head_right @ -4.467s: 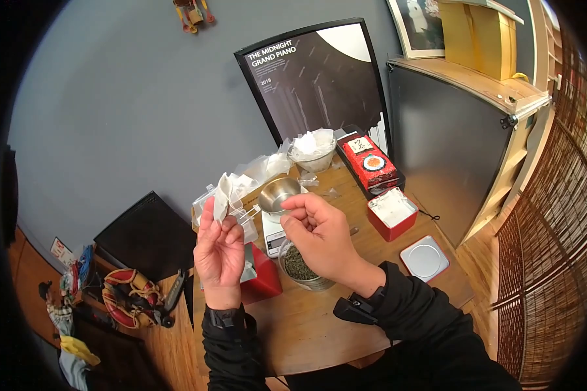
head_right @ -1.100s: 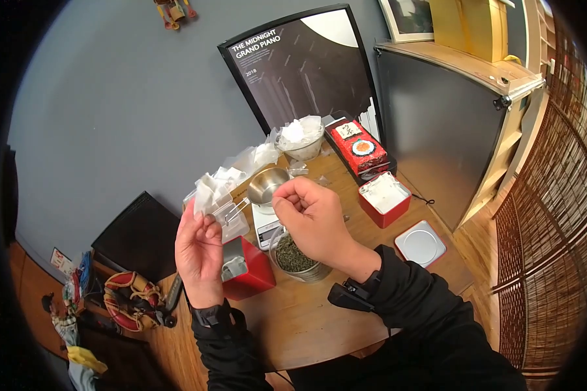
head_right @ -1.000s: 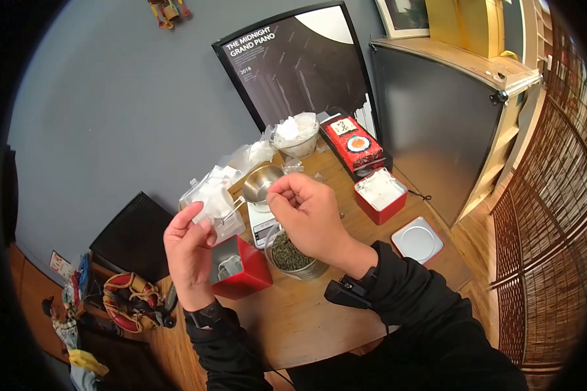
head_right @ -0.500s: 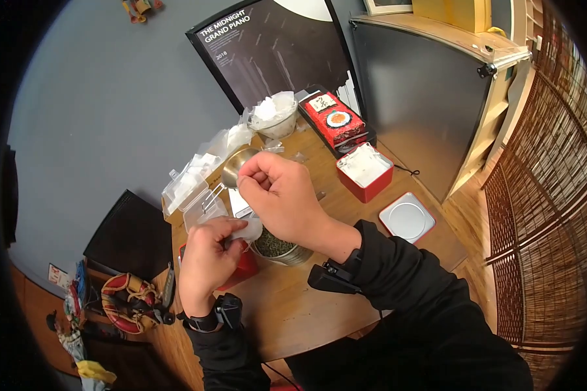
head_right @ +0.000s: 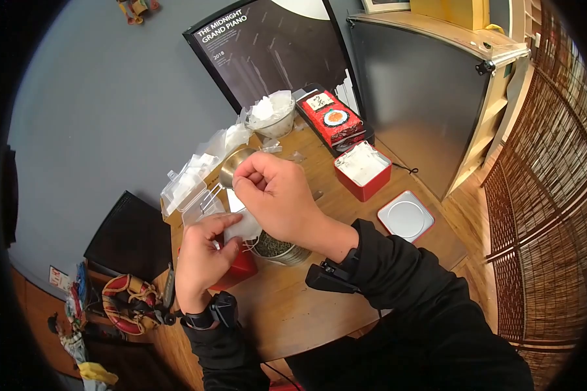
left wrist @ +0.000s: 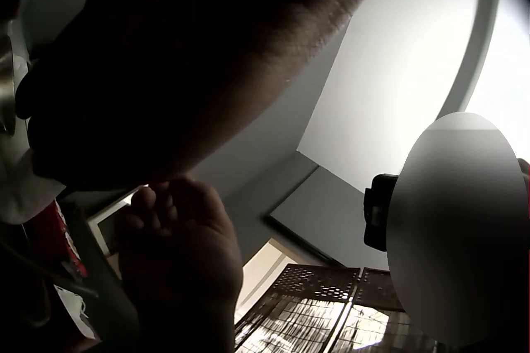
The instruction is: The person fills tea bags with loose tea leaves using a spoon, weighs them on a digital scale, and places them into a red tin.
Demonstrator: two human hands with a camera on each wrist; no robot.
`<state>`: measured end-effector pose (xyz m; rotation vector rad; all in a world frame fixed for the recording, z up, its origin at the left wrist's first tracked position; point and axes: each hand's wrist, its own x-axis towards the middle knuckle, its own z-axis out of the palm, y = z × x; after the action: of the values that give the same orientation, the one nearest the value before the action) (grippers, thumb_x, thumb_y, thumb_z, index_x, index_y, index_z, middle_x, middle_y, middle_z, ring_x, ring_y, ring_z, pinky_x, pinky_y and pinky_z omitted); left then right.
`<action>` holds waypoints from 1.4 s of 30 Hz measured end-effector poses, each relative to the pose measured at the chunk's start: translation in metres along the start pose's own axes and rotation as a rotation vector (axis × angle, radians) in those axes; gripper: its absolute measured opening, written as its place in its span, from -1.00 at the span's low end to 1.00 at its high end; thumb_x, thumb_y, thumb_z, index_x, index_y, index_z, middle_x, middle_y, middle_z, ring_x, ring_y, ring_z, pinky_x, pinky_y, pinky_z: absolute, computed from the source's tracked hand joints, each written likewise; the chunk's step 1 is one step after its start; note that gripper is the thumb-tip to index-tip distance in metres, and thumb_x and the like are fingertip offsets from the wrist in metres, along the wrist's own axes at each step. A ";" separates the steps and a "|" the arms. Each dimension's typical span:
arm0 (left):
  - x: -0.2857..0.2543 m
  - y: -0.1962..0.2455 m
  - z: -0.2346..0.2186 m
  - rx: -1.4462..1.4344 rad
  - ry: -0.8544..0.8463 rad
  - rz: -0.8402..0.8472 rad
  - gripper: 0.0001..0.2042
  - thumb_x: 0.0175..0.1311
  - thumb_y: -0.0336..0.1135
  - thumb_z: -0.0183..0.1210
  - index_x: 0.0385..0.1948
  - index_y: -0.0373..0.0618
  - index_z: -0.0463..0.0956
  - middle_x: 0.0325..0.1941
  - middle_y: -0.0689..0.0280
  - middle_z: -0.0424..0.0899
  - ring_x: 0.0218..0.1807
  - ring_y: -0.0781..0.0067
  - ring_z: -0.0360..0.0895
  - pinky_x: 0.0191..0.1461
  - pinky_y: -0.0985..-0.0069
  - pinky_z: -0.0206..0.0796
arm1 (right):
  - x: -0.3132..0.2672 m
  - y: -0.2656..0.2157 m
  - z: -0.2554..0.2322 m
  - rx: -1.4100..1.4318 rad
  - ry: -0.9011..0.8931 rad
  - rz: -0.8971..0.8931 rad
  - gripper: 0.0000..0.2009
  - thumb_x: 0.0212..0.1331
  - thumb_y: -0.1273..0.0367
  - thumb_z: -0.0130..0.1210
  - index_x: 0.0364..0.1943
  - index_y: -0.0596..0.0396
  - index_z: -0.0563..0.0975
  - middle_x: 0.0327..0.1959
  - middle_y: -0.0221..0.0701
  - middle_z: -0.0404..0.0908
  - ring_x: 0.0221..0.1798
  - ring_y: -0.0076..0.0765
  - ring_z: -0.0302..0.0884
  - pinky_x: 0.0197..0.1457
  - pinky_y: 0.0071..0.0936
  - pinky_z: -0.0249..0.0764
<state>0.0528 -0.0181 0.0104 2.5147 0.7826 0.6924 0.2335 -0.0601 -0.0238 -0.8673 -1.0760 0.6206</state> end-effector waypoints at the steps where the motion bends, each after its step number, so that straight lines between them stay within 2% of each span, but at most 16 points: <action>1: 0.000 0.000 -0.002 -0.030 -0.003 -0.026 -0.66 0.01 -0.61 0.22 -0.10 -0.30 0.66 -0.18 0.00 0.73 -0.43 0.27 0.64 -0.28 0.45 0.48 | 0.000 0.000 -0.001 0.006 -0.002 0.004 -0.93 0.31 0.50 0.12 -0.21 0.23 0.56 -0.36 -0.51 0.60 -0.37 -0.74 0.52 -0.29 -0.69 0.50; 9: -0.001 -0.001 -0.009 0.008 -0.024 -0.052 -0.60 -0.02 -0.58 0.25 -0.04 -0.27 0.65 -0.11 0.02 0.73 -0.39 0.30 0.64 -0.25 0.46 0.48 | 0.000 0.003 0.000 -0.006 -0.014 0.006 -0.93 0.31 0.51 0.11 -0.21 0.23 0.55 -0.36 -0.52 0.59 -0.38 -0.74 0.50 -0.30 -0.68 0.50; 11: -0.001 -0.003 -0.009 -0.029 0.025 0.005 -0.57 -0.04 -0.58 0.26 0.00 -0.26 0.63 -0.12 0.05 0.73 -0.39 0.36 0.61 -0.26 0.48 0.47 | 0.000 0.004 0.000 -0.007 -0.012 0.001 -0.93 0.31 0.51 0.11 -0.21 0.23 0.55 -0.36 -0.52 0.59 -0.38 -0.73 0.50 -0.30 -0.68 0.50; 15: -0.003 -0.005 -0.013 -0.093 0.035 -0.019 -0.54 -0.05 -0.58 0.27 0.03 -0.24 0.62 -0.12 0.09 0.73 -0.38 0.41 0.55 -0.24 0.51 0.45 | 0.000 0.003 -0.001 -0.042 -0.014 0.015 -0.94 0.30 0.51 0.10 -0.22 0.22 0.56 -0.37 -0.52 0.59 -0.39 -0.74 0.49 -0.31 -0.69 0.48; 18: -0.004 -0.015 -0.012 -0.115 0.104 0.006 -0.54 -0.04 -0.57 0.29 0.04 -0.22 0.63 -0.16 0.16 0.74 -0.37 0.50 0.48 -0.22 0.56 0.41 | 0.000 0.003 -0.001 -0.067 -0.029 0.042 -0.94 0.29 0.52 0.09 -0.24 0.22 0.56 -0.38 -0.53 0.59 -0.40 -0.75 0.49 -0.32 -0.69 0.46; 23: -0.009 -0.017 -0.015 -0.431 0.310 -0.103 -0.54 -0.02 -0.64 0.36 0.04 -0.33 0.62 -0.17 0.35 0.65 -0.27 0.68 0.41 -0.19 0.64 0.40 | 0.000 0.002 -0.004 -0.117 -0.072 0.086 -0.92 0.26 0.54 0.08 -0.22 0.23 0.56 -0.38 -0.55 0.59 -0.39 -0.76 0.49 -0.30 -0.69 0.45; 24: -0.009 -0.015 -0.017 -0.429 0.318 -0.098 -0.54 -0.02 -0.64 0.36 0.04 -0.33 0.62 -0.17 0.35 0.65 -0.27 0.68 0.41 -0.19 0.64 0.40 | 0.000 0.003 -0.005 -0.095 -0.100 0.099 -0.91 0.26 0.55 0.08 -0.21 0.23 0.56 -0.36 -0.54 0.59 -0.35 -0.75 0.51 -0.26 -0.68 0.46; 25: -0.010 -0.013 -0.018 -0.483 0.338 -0.061 -0.53 0.00 -0.65 0.38 0.06 -0.38 0.59 -0.13 0.28 0.68 -0.19 0.61 0.51 -0.11 0.62 0.44 | 0.001 0.005 -0.005 -0.074 -0.128 0.111 -0.90 0.25 0.56 0.08 -0.19 0.23 0.56 -0.34 -0.53 0.60 -0.31 -0.73 0.53 -0.21 -0.68 0.48; 26: -0.010 -0.012 -0.019 -0.536 0.357 -0.025 -0.51 0.01 -0.67 0.40 0.07 -0.44 0.55 -0.10 0.21 0.70 -0.10 0.55 0.61 -0.03 0.61 0.47 | 0.001 0.007 -0.003 -0.074 -0.135 0.103 -0.90 0.25 0.56 0.08 -0.19 0.23 0.56 -0.34 -0.53 0.60 -0.31 -0.73 0.53 -0.21 -0.68 0.48; 27: -0.010 -0.011 -0.019 -0.533 0.366 -0.020 -0.51 0.01 -0.67 0.40 0.07 -0.44 0.55 -0.10 0.21 0.70 -0.10 0.55 0.61 -0.03 0.61 0.47 | 0.001 0.009 -0.001 0.015 -0.131 0.077 -0.90 0.22 0.54 0.08 -0.21 0.24 0.56 -0.39 -0.53 0.59 -0.36 -0.74 0.49 -0.28 -0.68 0.43; 29: -0.008 -0.008 -0.017 -0.691 0.379 -0.011 -0.53 0.07 -0.71 0.33 0.11 -0.40 0.55 -0.17 0.26 0.64 -0.22 0.63 0.56 -0.18 0.63 0.53 | 0.001 0.007 0.001 0.104 -0.135 0.045 -0.89 0.19 0.52 0.08 -0.24 0.25 0.57 -0.44 -0.54 0.58 -0.42 -0.75 0.46 -0.35 -0.68 0.39; 34: -0.006 -0.010 -0.017 -0.767 0.386 -0.004 -0.51 0.10 -0.74 0.29 0.15 -0.44 0.49 -0.19 0.19 0.69 -0.25 0.55 0.65 -0.20 0.59 0.56 | -0.004 -0.004 0.001 0.224 -0.155 0.002 -0.81 0.19 0.62 0.05 -0.11 0.24 0.53 -0.25 -0.47 0.58 -0.25 -0.71 0.52 -0.19 -0.69 0.46; 37: -0.005 -0.012 -0.015 -0.820 0.380 -0.004 -0.51 0.10 -0.74 0.28 0.16 -0.45 0.47 -0.19 0.14 0.71 -0.27 0.53 0.67 -0.21 0.58 0.56 | -0.005 -0.011 0.001 0.242 -0.239 0.062 -0.76 0.19 0.65 0.05 -0.06 0.24 0.52 -0.19 -0.45 0.58 -0.18 -0.67 0.54 -0.11 -0.67 0.50; 42: -0.005 -0.014 -0.014 -0.906 0.386 -0.003 -0.50 0.09 -0.74 0.29 0.15 -0.44 0.47 -0.16 0.08 0.72 -0.29 0.51 0.68 -0.24 0.59 0.56 | -0.005 -0.005 -0.001 0.242 -0.254 0.043 -0.77 0.21 0.65 0.04 -0.05 0.25 0.53 -0.18 -0.42 0.60 -0.16 -0.61 0.58 -0.07 -0.61 0.54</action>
<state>0.0356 -0.0066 0.0129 1.5781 0.4290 1.2172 0.2327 -0.0672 -0.0229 -0.6124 -1.1829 0.8950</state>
